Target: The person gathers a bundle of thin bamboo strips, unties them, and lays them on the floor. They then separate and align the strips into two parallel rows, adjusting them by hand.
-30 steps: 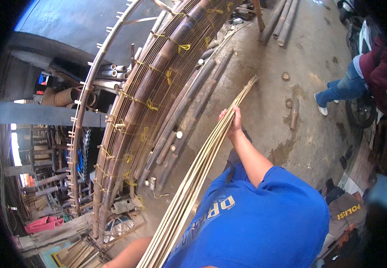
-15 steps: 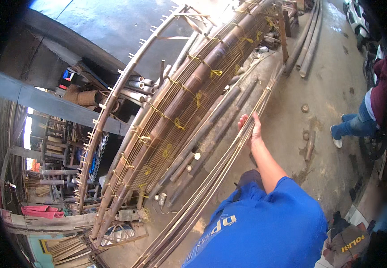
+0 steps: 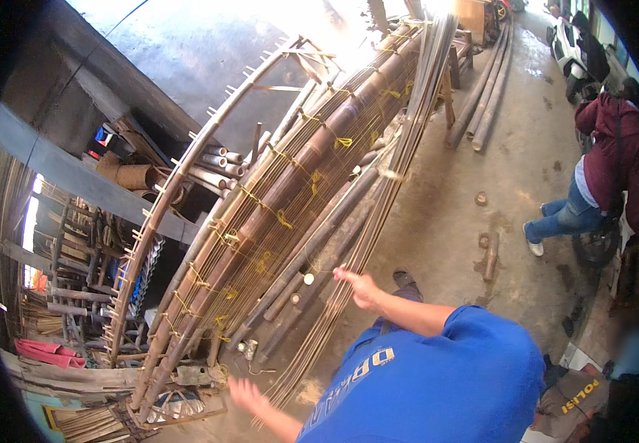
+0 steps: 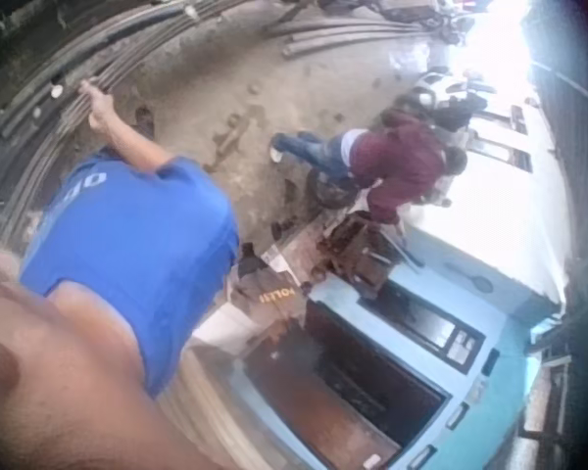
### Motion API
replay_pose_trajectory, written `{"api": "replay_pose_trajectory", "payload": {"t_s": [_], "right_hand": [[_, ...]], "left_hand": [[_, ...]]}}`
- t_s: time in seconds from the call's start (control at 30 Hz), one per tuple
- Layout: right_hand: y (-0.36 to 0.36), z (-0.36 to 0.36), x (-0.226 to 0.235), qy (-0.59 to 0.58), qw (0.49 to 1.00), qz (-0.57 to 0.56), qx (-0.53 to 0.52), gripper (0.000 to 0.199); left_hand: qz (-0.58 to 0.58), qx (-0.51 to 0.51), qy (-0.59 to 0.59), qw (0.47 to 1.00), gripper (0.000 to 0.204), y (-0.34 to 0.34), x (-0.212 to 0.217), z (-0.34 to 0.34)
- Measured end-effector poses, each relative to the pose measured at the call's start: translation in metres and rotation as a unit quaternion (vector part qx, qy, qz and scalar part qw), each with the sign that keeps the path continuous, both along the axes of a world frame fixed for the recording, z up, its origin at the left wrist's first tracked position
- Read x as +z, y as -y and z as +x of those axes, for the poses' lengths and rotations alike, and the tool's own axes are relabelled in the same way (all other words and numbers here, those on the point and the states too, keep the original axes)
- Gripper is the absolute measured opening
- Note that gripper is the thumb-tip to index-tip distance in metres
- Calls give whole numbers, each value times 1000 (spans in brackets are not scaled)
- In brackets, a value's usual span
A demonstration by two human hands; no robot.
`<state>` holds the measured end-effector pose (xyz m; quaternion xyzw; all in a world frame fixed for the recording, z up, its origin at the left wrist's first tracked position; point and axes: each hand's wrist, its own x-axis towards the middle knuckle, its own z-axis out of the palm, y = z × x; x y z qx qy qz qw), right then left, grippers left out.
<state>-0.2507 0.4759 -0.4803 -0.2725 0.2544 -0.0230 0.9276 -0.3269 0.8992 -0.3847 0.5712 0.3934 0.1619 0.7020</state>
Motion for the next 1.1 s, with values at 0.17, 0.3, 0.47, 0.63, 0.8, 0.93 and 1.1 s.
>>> {"api": "replay_pose_trajectory", "payload": {"t_s": [0.17,0.3,0.47,0.63,0.8,0.93,1.1], "right_hand": [[-34,-37,-13,69,960,-230,148,25],[-28,-41,29,193,896,-313,248,58],[59,-39,108,133,688,-566,435,59],[102,-45,163,253,867,-428,-21,47],[86,-43,162,290,698,-654,-41,28],[59,-42,173,358,687,-630,-58,25],[29,-39,191,438,703,-560,-30,29]], "left_hand": [[121,-566,204,789,81,257,40,108],[134,-692,204,679,75,365,89,117],[181,-711,144,664,35,354,72,132],[91,-735,88,667,38,318,73,133],[56,-751,160,638,34,299,70,126],[-2,-751,174,637,34,269,101,115],[-19,-710,204,673,29,238,117,92]]}}
